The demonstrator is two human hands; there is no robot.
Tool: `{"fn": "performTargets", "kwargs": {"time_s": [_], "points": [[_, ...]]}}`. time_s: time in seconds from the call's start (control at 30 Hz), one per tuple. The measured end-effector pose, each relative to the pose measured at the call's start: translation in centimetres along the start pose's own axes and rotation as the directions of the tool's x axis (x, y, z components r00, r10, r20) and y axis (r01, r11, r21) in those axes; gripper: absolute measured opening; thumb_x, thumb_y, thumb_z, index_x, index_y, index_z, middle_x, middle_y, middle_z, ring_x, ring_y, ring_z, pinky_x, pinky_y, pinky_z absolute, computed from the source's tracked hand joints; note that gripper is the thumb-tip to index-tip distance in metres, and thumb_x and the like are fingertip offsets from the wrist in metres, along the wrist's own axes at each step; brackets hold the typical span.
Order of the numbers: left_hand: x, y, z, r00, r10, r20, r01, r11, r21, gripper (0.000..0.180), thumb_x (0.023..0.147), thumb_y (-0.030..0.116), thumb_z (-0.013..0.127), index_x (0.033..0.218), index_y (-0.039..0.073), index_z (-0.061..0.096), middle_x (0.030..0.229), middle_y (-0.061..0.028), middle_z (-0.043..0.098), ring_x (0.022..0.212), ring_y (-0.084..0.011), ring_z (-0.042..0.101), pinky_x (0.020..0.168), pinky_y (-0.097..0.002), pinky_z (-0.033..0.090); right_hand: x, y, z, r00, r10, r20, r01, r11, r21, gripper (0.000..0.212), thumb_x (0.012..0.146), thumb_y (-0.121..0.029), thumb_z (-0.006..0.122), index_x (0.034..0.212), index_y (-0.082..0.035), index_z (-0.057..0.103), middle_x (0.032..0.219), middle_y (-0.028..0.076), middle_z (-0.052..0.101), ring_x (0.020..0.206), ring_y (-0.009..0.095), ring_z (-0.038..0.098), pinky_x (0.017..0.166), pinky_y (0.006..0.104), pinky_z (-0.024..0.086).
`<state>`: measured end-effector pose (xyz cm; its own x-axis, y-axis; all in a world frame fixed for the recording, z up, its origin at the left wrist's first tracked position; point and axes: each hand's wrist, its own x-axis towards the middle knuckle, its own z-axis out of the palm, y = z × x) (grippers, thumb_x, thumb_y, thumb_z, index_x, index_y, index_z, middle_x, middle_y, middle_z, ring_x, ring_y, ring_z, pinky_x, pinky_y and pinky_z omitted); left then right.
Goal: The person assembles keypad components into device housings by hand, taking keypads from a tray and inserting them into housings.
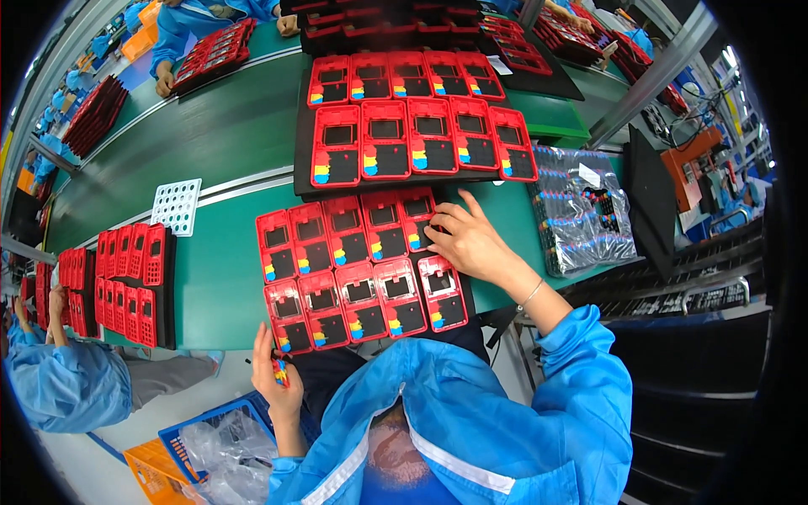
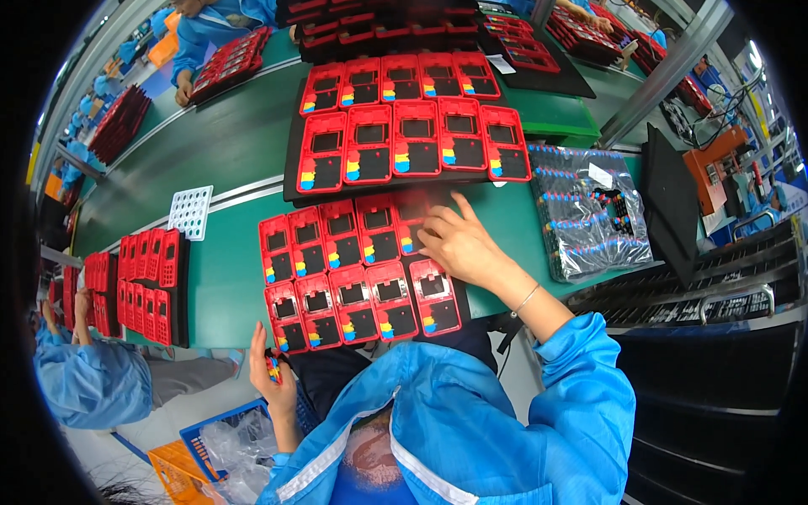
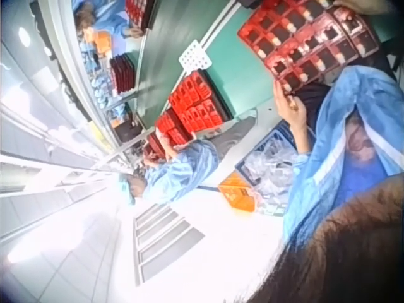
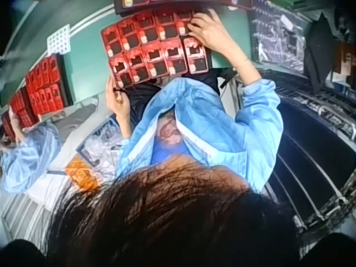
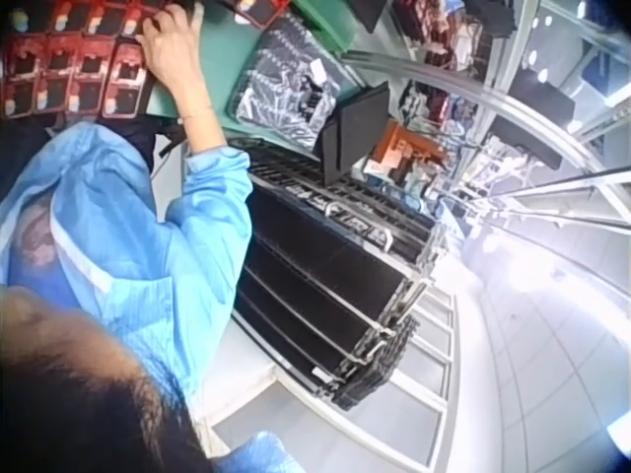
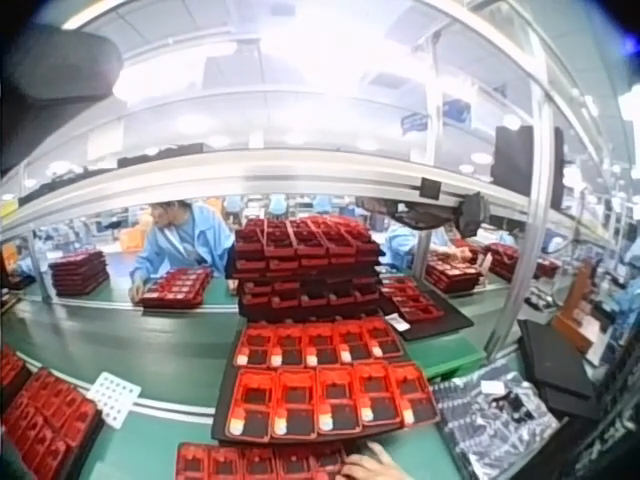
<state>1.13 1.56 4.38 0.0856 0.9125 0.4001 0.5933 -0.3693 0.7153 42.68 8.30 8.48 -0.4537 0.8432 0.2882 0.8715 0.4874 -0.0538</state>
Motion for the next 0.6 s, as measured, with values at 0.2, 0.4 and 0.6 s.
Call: {"fn": "performTargets", "kwargs": {"time_s": [0.2,0.4,0.6], "points": [[0.6,-0.4,0.2,0.996,0.080,-0.028,-0.079,0.996,0.048,0.072,0.071,-0.016,0.048,0.141,-0.002,0.057,0.148,-0.0249,0.057,0.124,-0.0342,0.064,0.092,-0.0360,0.054,0.0,1.8,-0.1,0.997,0.067,-0.044,-0.058,0.982,0.182,0.028,0.092,-0.026,0.074,0.113,-0.008,0.076,0.110,0.008,0.071,0.125,0.027,0.058,0.117,0.0540,0.036],[0.0,-1.7,-0.1,0.999,0.033,-0.043,-0.031,0.998,0.050,0.073,0.073,-0.017,0.046,0.143,-0.001,0.056,0.150,-0.0223,0.056,0.112,-0.0251,0.067,0.080,-0.0294,0.055,0.3,0.9,1.2,1.000,-0.017,-0.021,0.020,0.983,0.183,0.026,0.089,-0.019,0.074,0.111,-0.004,0.076,0.108,0.009,0.072,0.106,0.026,0.067,0.110,0.0450,0.045],[0.5,-1.6,-0.4,0.996,0.065,-0.062,-0.061,0.995,0.075,0.072,0.073,-0.017,0.046,0.142,-0.001,0.057,0.149,-0.0215,0.057,0.107,-0.0231,0.067,0.078,-0.0295,0.055,1.1,0.0,0.9,0.995,-0.070,0.072,0.062,0.992,0.113,0.026,0.090,-0.015,0.073,0.111,0.000,0.073,0.109,0.013,0.071,0.103,0.029,0.068,0.094,0.0391,0.055]]}}
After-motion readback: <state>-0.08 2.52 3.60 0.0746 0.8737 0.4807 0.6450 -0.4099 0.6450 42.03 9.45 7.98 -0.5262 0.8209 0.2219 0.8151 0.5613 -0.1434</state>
